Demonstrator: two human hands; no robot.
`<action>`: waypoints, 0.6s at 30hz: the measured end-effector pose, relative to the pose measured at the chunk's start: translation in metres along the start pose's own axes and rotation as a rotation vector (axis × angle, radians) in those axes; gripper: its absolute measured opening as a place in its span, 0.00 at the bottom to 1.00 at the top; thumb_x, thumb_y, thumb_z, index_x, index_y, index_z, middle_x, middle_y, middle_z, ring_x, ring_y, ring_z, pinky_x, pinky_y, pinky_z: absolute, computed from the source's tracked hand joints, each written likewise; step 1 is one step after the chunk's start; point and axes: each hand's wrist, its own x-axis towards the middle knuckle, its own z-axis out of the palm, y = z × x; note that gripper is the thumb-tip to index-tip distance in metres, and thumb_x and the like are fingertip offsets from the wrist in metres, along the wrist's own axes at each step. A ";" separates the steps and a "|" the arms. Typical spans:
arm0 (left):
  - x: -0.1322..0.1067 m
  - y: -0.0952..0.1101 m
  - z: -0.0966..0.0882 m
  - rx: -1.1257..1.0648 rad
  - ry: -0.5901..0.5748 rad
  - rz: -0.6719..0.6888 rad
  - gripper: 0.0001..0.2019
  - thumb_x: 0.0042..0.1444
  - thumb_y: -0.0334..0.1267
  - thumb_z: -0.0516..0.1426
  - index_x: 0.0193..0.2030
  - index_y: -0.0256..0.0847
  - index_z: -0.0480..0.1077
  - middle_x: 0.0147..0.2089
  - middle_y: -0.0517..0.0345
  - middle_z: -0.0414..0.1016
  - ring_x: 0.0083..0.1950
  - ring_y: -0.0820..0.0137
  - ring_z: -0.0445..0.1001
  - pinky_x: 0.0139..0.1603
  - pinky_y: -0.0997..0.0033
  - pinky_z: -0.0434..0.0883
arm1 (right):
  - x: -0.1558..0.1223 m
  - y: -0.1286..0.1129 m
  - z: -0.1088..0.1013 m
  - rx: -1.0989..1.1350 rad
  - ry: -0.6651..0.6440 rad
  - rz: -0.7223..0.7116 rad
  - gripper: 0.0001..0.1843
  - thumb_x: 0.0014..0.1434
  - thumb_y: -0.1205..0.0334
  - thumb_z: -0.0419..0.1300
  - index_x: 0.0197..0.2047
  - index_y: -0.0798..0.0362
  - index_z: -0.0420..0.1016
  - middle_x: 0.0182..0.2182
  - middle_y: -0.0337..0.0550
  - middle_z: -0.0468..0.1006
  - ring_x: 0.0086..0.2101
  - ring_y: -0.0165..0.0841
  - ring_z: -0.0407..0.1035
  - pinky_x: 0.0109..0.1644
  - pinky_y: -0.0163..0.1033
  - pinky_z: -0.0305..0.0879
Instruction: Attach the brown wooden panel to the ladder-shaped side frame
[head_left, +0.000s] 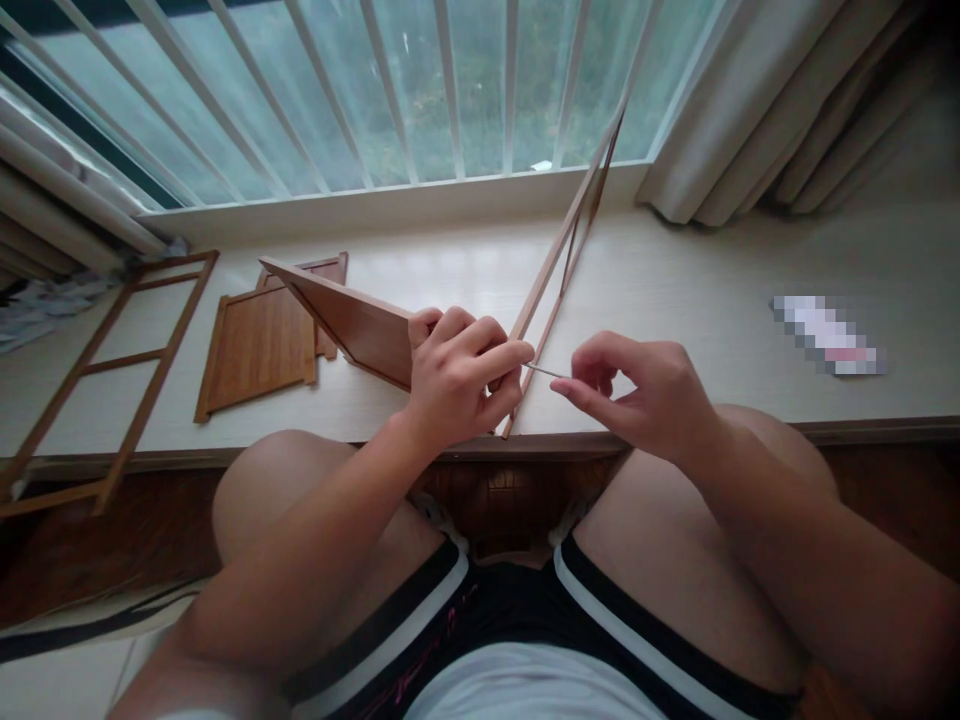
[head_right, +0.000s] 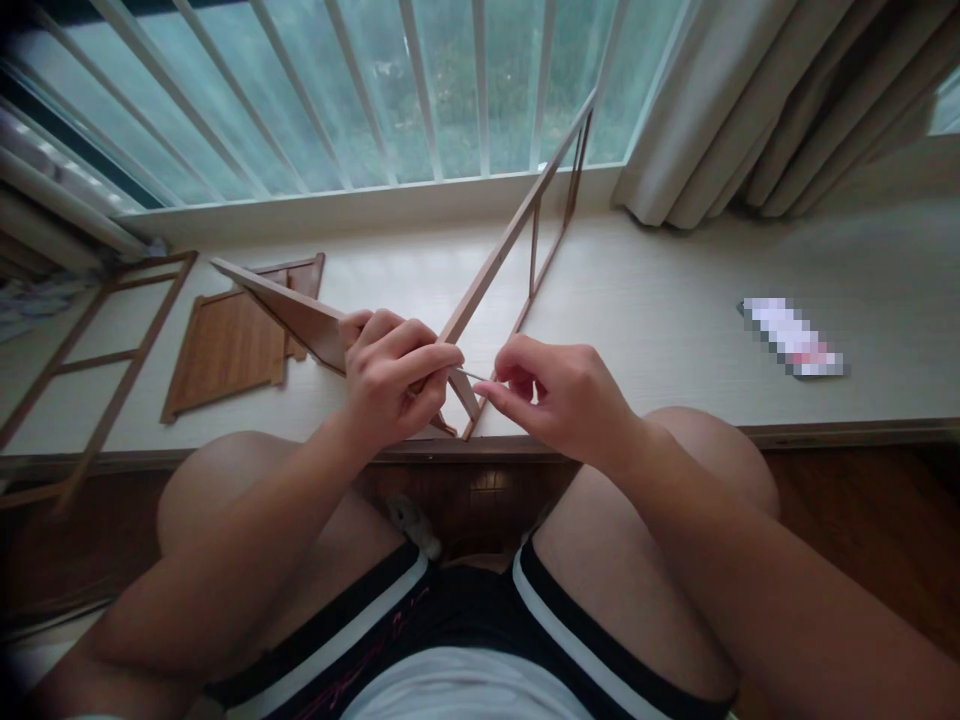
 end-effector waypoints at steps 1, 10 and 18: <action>0.000 0.000 -0.001 -0.001 -0.009 -0.002 0.10 0.56 0.41 0.51 0.39 0.55 0.73 0.36 0.63 0.73 0.42 0.73 0.61 0.54 0.60 0.50 | 0.000 0.001 0.000 -0.019 -0.015 -0.031 0.13 0.55 0.54 0.62 0.29 0.56 0.70 0.21 0.36 0.69 0.22 0.19 0.59 0.29 0.28 0.58; 0.000 -0.003 -0.002 0.003 -0.022 0.026 0.09 0.56 0.42 0.52 0.40 0.56 0.71 0.35 0.63 0.71 0.42 0.74 0.62 0.54 0.60 0.50 | -0.003 -0.011 0.011 0.489 -0.196 0.299 0.22 0.62 0.49 0.54 0.23 0.57 0.67 0.16 0.37 0.65 0.19 0.20 0.58 0.24 0.28 0.54; -0.001 -0.003 -0.001 -0.019 -0.014 0.019 0.10 0.56 0.43 0.51 0.42 0.58 0.70 0.35 0.62 0.71 0.43 0.71 0.64 0.55 0.58 0.50 | -0.003 -0.016 0.009 0.425 -0.080 0.252 0.17 0.61 0.56 0.56 0.23 0.56 0.71 0.19 0.38 0.70 0.21 0.21 0.63 0.26 0.27 0.59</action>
